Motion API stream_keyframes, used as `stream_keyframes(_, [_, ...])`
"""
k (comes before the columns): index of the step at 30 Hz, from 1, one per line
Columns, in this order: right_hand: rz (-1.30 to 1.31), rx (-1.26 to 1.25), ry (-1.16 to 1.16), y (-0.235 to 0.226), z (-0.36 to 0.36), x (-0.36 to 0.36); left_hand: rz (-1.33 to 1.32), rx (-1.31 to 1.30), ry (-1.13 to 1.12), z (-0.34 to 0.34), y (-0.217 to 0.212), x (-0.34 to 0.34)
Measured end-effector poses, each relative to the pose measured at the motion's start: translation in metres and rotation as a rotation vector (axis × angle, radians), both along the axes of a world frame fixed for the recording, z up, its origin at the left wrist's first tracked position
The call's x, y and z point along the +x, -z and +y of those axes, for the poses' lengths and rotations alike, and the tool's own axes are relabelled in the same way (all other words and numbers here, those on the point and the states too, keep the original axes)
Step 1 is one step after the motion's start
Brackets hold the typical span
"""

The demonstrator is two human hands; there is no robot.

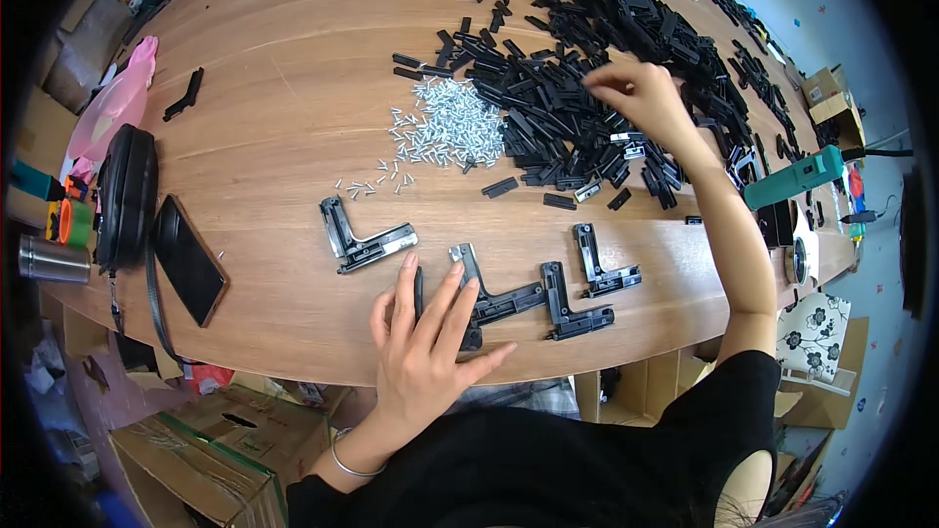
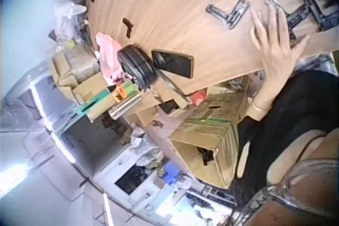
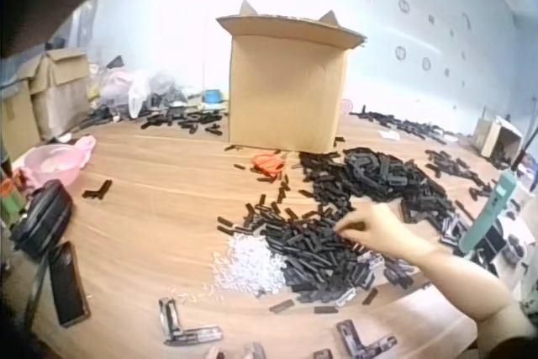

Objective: The person assembles small black plastic components on a wooden table. They pick up parts, insert screws, and use a green electric screwdriver to fasten them together. The person works on multiple units, placing finished assemblies on the table.

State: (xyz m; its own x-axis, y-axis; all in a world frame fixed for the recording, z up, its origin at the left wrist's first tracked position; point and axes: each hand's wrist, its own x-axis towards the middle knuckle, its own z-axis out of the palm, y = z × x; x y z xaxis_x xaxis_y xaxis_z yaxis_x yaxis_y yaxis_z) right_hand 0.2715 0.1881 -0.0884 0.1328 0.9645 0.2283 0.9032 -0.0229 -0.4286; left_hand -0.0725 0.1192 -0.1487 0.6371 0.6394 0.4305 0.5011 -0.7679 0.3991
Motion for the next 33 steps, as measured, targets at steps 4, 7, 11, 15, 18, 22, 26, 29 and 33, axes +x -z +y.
stream_keyframes(4, [-0.089, 0.089, 0.055, 0.015, 0.039, -0.011, 0.025, 0.020, -0.012, 0.000, -0.001, -0.001])
stream_keyframes(7, [-0.140, -0.024, 0.045, 0.023, 0.055, -0.010, 0.008, 0.007, -0.034, 0.000, -0.002, -0.001])
stream_keyframes(11, [-0.135, -0.034, 0.071, 0.014, 0.041, -0.007, -0.046, -0.034, -0.037, -0.002, -0.002, -0.001])
stream_keyframes(15, [0.120, 0.032, -0.028, -0.011, -0.011, -0.041, -0.037, -0.011, -0.021, 0.000, -0.001, -0.002])
stream_keyframes(18, [0.595, -0.082, -0.134, -0.013, -0.055, -0.084, -0.061, 0.001, -0.039, 0.001, 0.003, -0.005])
stream_keyframes(22, [0.365, 0.044, -0.354, 0.006, -0.099, -0.134, -0.079, 0.028, -0.058, 0.000, 0.007, -0.004])
stream_keyframes(26, [0.134, 0.224, -0.440, 0.025, -0.115, -0.155, -0.064, 0.068, -0.054, -0.001, 0.007, -0.002])
stream_keyframes(29, [0.053, 0.231, -0.475, 0.029, -0.115, -0.155, -0.074, 0.103, -0.057, -0.002, 0.009, 0.000])
stream_keyframes(33, [0.012, 0.262, -0.515, 0.032, -0.115, -0.156, -0.055, 0.111, -0.074, -0.005, 0.006, 0.003])
